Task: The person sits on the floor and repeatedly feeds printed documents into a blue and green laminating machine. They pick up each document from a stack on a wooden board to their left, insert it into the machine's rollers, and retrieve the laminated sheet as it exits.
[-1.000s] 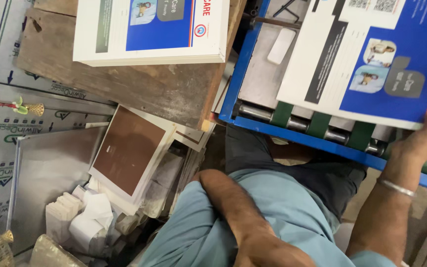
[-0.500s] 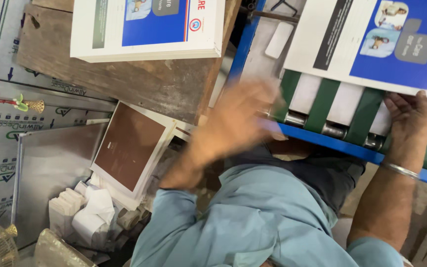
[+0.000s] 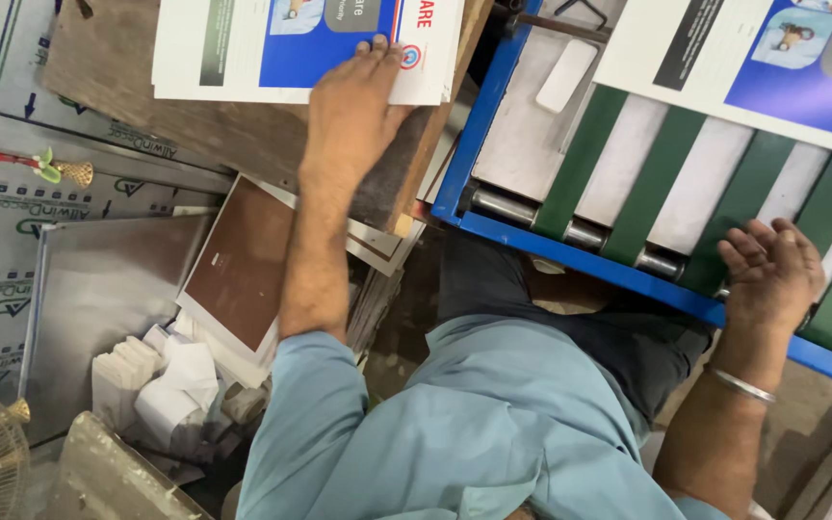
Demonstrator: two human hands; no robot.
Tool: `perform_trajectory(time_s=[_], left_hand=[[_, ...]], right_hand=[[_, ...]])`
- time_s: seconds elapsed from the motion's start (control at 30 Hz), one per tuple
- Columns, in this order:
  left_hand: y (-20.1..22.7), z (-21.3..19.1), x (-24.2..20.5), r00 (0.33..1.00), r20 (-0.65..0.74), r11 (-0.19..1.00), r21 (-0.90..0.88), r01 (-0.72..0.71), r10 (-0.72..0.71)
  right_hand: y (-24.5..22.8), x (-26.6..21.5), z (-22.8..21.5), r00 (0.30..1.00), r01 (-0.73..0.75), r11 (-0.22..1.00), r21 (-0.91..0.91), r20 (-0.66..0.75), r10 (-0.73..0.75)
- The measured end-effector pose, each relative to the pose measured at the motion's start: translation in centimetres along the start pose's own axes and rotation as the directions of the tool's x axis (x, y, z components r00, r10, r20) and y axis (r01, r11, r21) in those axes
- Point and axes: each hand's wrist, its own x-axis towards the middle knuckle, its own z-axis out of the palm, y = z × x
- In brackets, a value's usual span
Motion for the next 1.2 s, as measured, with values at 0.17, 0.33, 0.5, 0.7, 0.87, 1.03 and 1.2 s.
perform_trajectory(time_s=[0.17, 0.33, 0.5, 0.7, 0.87, 1.03, 1.2], left_hand=[[-2.4, -3.8, 0.9, 0.968, 0.072, 0.874, -0.419, 0.247, -0.239], [-0.2, -2.0, 1.1, 0.937, -0.29, 0.936, -0.339, 0.091, -0.196], [10.8, 2.6, 1.3, 0.999, 0.023, 0.982, -0.185, -0.042, 0.047], [19.2, 1.3, 0.1, 0.916, 0.19, 0.917, -0.266, -0.297, 0.352], [12.2, 1.2, 0.5, 0.919, 0.361, 0.986, -0.109, -0.127, 0.159], [3.1, 1.4, 0.1, 0.994, 0.076, 0.997, -0.022, 0.079, -0.077], [0.3, 2.7, -0.6, 0.994, -0.077, 0.997, 0.017, 0.077, -0.075]], right_hand=[[-0.3, -1.3, 4.0, 0.997, -0.029, 0.999, -0.02, 0.067, 0.03], [-1.3, -2.8, 11.2, 0.972, -0.026, 0.998, -0.059, 0.233, 0.039], [-1.8, -5.2, 19.5, 0.823, -0.09, 0.993, -0.07, 0.557, 0.114], [-1.5, -4.8, 23.1, 0.91, -0.167, 0.972, 0.167, 0.406, 0.087], [-3.2, -0.8, 17.5, 0.977, 0.093, 0.971, 0.219, 0.166, -0.131], [-5.4, 2.2, 11.5, 0.925, 0.38, 0.922, 0.08, -0.06, -0.376], [-6.8, 2.9, 8.2, 0.933, 0.287, 0.935, 0.206, -0.282, -0.224]])
